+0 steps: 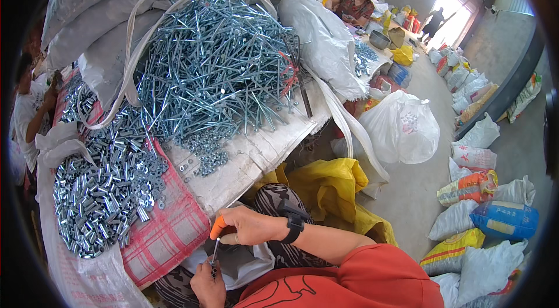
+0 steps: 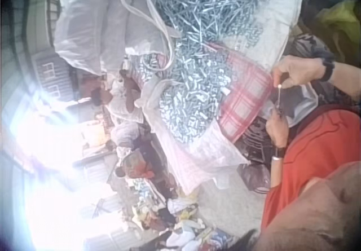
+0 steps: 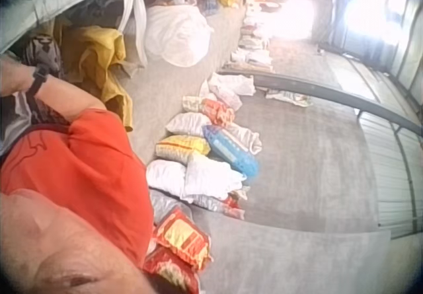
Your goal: Assembling metal fasteners by sliding metal sleeves onto bolts.
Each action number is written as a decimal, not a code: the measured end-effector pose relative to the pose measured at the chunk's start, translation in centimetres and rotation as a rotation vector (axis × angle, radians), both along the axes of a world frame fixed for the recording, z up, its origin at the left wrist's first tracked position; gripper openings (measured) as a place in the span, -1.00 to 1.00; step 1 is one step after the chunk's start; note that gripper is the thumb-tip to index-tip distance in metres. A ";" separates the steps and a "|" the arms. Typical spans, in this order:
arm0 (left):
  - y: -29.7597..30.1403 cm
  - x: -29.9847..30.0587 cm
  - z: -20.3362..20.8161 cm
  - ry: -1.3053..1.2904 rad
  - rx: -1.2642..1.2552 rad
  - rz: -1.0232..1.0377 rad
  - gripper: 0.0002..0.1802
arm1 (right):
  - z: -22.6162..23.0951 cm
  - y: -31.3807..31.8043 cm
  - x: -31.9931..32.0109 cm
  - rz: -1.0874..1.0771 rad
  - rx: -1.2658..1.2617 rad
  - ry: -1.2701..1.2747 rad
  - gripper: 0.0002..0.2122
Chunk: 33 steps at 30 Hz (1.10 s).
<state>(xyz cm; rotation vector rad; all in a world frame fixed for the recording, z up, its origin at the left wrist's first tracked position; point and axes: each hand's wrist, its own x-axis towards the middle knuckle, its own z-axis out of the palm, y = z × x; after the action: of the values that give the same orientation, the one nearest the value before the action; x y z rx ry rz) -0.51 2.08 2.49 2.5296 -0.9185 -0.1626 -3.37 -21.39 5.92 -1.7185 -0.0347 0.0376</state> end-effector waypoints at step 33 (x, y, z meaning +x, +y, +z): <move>-1.7 -1.8 2.0 0.338 -0.607 0.004 -0.81 | -3.4 6.3 0.7 -0.024 0.215 0.050 -0.63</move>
<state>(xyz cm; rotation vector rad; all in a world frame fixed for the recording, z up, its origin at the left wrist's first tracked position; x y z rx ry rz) -2.34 0.35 4.49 1.8709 -0.6943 -0.2565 -2.63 -15.14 2.54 -1.5018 0.0191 0.0572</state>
